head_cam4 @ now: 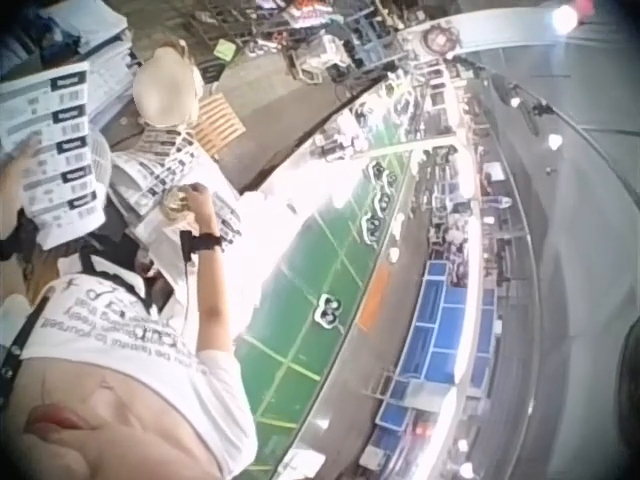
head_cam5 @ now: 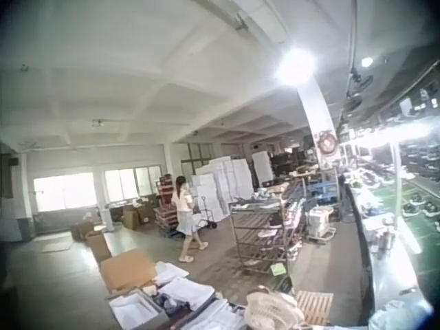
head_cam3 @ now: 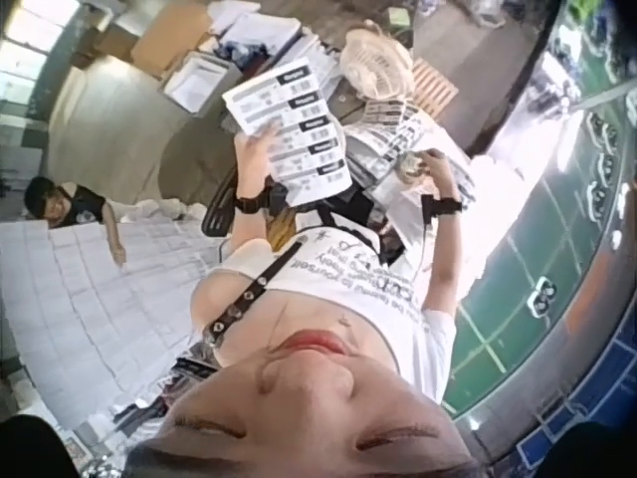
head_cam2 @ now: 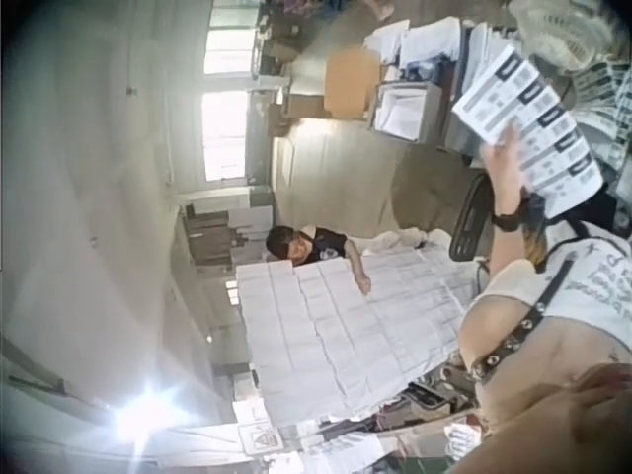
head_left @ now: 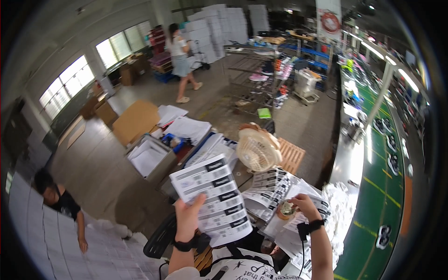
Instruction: Sort and annotate shipping or product labels for shoe components.
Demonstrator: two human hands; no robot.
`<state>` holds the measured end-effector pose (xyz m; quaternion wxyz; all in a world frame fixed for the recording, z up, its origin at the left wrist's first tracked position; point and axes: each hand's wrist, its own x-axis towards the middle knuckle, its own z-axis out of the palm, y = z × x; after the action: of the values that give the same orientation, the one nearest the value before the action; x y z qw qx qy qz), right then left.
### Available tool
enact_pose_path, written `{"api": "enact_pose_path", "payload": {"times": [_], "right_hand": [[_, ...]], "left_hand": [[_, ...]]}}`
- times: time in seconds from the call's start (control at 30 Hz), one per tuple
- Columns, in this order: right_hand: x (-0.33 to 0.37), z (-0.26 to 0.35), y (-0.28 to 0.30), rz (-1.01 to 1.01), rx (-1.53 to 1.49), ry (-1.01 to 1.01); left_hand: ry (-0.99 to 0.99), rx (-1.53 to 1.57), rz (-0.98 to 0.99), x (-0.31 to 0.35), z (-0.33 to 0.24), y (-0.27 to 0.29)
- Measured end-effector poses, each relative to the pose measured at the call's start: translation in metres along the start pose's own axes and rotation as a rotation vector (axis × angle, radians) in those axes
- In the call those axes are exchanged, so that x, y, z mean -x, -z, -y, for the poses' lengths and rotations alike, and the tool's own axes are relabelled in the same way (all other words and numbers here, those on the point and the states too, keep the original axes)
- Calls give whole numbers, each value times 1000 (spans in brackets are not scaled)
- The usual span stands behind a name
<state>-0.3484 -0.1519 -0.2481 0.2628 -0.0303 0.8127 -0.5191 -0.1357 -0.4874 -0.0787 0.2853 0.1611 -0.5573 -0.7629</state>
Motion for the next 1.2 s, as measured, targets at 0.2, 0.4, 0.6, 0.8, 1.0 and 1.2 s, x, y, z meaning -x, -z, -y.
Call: {"api": "enact_pose_path", "payload": {"times": [0.2,0.4,0.6,0.8,1.0,1.2], "right_hand": [[14,-36,22,-2,-578,-100],[14,-35,24,232,275,25],[23,34,3,187,-547,-308],[33,16,11,104,-70,-208],[46,32,8,-75,437,162],[46,36,11,-65,178,187]], "left_hand": [[14,-147,118,-10,24,-11],[44,-197,12,-4,7,-5],[-55,-88,-313,-10,12,35],[7,-15,-182,-26,36,29],[27,-24,-160,-28,39,13],[35,-22,-140,-28,41,4]]}}
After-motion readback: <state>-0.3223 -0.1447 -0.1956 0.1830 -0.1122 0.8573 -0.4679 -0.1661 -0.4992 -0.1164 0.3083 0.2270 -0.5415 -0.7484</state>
